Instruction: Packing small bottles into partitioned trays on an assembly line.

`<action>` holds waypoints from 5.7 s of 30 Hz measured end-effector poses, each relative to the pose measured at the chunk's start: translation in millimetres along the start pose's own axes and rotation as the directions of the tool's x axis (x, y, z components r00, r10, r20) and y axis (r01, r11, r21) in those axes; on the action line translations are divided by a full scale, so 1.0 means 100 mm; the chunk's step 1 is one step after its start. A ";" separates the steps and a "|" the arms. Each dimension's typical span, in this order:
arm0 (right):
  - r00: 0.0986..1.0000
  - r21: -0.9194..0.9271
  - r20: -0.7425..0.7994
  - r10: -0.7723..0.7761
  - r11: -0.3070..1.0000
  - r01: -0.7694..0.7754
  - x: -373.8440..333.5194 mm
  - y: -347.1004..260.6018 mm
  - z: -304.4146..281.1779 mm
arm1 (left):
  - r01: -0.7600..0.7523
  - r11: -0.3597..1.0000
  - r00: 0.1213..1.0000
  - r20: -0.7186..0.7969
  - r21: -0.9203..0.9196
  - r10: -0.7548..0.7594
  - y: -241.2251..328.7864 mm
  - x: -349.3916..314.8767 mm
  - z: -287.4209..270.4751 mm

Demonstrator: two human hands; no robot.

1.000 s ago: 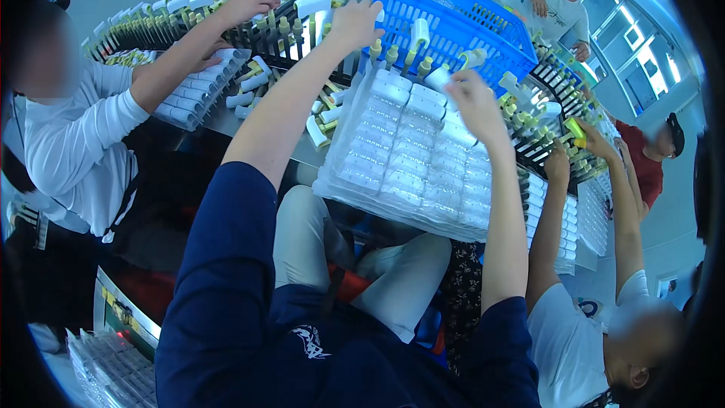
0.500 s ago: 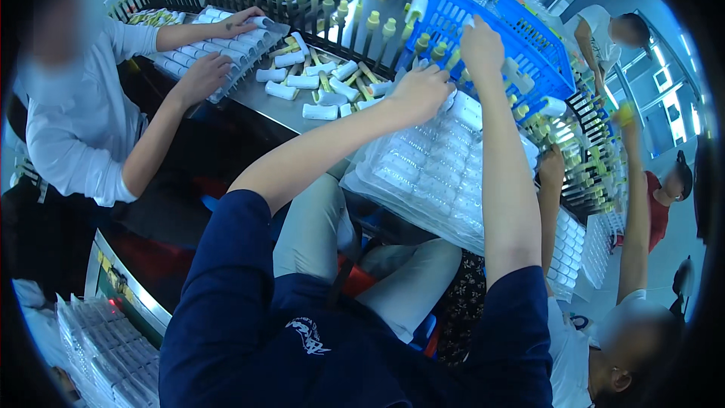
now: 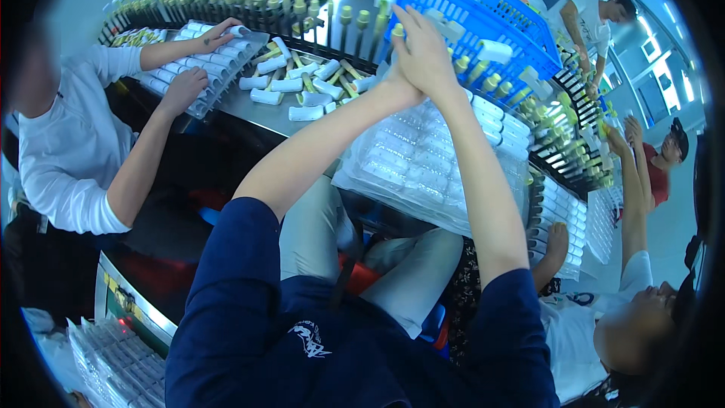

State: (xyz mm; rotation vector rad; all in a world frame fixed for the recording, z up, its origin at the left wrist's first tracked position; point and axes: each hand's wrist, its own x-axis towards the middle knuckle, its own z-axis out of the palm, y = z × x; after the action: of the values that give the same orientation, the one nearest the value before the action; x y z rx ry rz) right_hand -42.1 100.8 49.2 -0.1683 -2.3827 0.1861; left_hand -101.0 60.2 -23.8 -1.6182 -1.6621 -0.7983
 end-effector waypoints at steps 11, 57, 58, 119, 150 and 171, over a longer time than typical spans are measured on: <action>0.915 -0.165 -0.045 0.402 0.900 -0.403 -1.72 0.62 -0.89 | 0.117 0.906 0.951 0.308 -0.407 0.015 0.10 0.38 -0.49; 0.809 0.062 0.057 0.584 0.807 -0.587 -1.25 0.61 -1.23 | -0.112 0.898 0.976 0.122 -0.426 0.179 0.27 0.25 -0.02; 0.865 0.009 -0.062 0.498 0.867 -0.498 -1.23 0.68 -1.23 | -0.072 0.914 0.974 0.168 -0.400 0.150 0.32 0.21 0.06; 0.857 -0.173 0.238 0.457 0.888 -0.425 -1.93 1.08 -1.60 | 0.120 0.955 0.992 -0.064 0.272 -0.107 -1.53 0.39 -0.46; 0.955 -0.463 -0.035 0.294 0.842 -0.276 0.15 0.90 0.07 | 0.164 0.899 0.918 0.395 -0.405 0.011 0.32 0.22 0.23; 0.897 -0.300 -0.170 0.408 0.846 -0.441 -1.53 0.49 -0.61 | 0.172 0.765 0.962 -0.060 -0.620 -0.265 0.70 0.75 -0.31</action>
State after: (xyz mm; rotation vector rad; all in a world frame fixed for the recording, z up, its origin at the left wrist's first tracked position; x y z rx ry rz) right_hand 114.7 127.2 -17.3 -0.8536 -2.2284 -0.0222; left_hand -29.1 81.5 53.1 -1.7285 -1.5918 -1.6789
